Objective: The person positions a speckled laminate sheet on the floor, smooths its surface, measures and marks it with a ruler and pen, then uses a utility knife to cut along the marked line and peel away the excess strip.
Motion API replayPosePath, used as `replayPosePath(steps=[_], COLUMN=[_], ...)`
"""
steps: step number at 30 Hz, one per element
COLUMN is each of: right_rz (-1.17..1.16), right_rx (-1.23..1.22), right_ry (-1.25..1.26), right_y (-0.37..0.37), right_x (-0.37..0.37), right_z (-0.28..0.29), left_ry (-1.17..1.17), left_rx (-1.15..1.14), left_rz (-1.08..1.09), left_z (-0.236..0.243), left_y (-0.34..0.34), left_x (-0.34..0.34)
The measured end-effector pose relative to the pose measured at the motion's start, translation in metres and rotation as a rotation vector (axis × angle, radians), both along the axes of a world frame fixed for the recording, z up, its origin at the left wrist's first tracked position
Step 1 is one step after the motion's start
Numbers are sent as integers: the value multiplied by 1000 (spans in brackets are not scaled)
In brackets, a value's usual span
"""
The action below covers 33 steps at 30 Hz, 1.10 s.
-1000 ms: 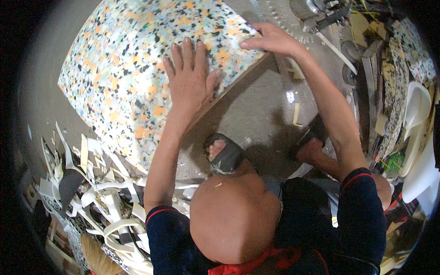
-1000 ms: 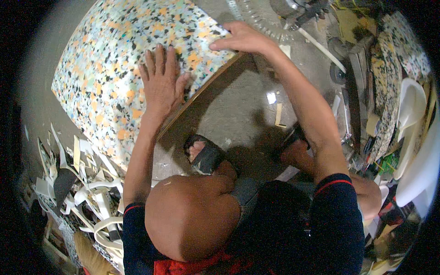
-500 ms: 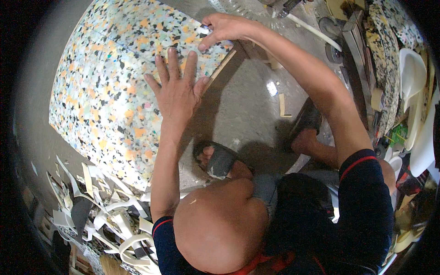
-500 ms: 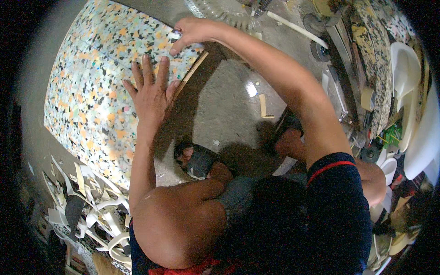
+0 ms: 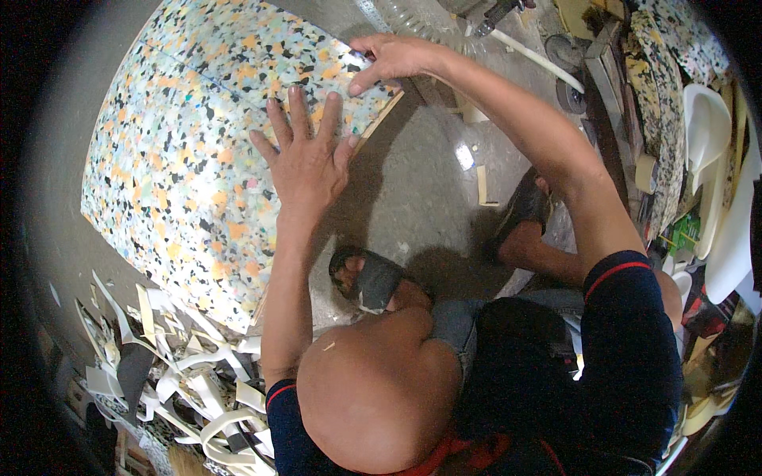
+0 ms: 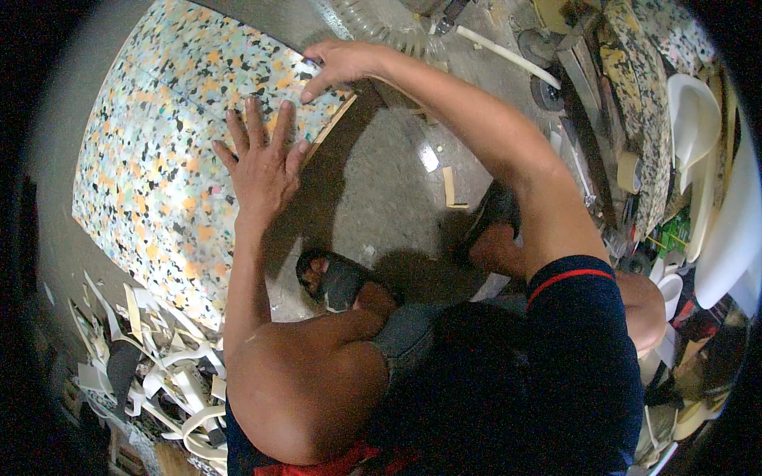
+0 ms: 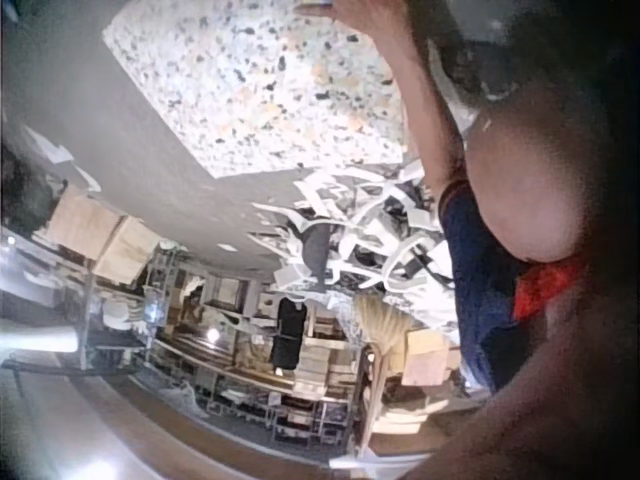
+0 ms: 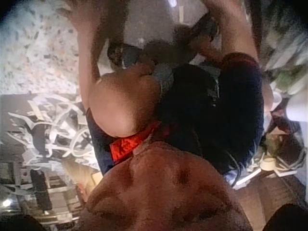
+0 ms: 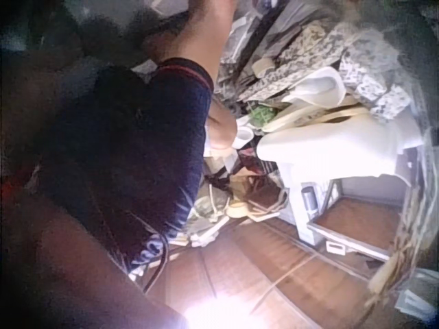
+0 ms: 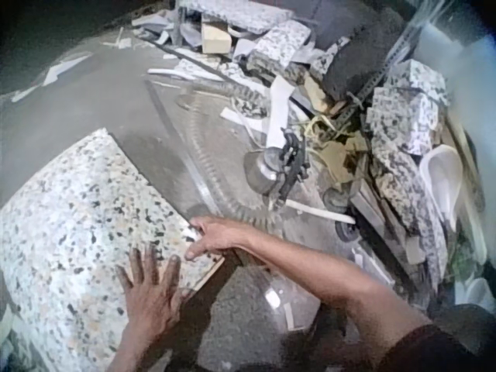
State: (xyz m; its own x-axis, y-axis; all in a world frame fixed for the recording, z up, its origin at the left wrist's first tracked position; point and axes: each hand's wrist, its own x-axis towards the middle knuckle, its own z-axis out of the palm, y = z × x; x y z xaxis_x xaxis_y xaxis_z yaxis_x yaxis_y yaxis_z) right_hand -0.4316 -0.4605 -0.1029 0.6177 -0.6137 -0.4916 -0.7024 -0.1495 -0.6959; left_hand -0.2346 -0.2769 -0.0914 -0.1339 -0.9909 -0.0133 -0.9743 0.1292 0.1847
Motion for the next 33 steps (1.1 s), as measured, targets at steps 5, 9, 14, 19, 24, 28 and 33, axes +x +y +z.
replayPosePath(steps=[5, 9, 14, 19, 24, 28, 33], right_rz=[-64, -81, -95, -31, -86, -94, 98], right_rx=[8, 24, 41, -33, -85, -92, -641], right_ry=[-140, -295, -137, -231, -84, 135, 181], right_y=[7, 2, 13, 16, 38, 25, 15], right_x=[-1, -10, 1, -17, -15, -28, 32], right_z=[-6, -29, -8, -27, -2, -3, 48], left_ry=[158, 26, -46, -34, -12, 51, 657], left_rx=[-173, -218, -193, -227, -145, -155, -120], left_rz=[48, 66, 45, -62, -103, -136, 24], left_z=[-19, -20, -19, -14, -15, -8, -18], left_y=[-24, -34, -28, -28, -28, -33, -9], left_x=[8, -8, -6, -8, -2, -9, 19])
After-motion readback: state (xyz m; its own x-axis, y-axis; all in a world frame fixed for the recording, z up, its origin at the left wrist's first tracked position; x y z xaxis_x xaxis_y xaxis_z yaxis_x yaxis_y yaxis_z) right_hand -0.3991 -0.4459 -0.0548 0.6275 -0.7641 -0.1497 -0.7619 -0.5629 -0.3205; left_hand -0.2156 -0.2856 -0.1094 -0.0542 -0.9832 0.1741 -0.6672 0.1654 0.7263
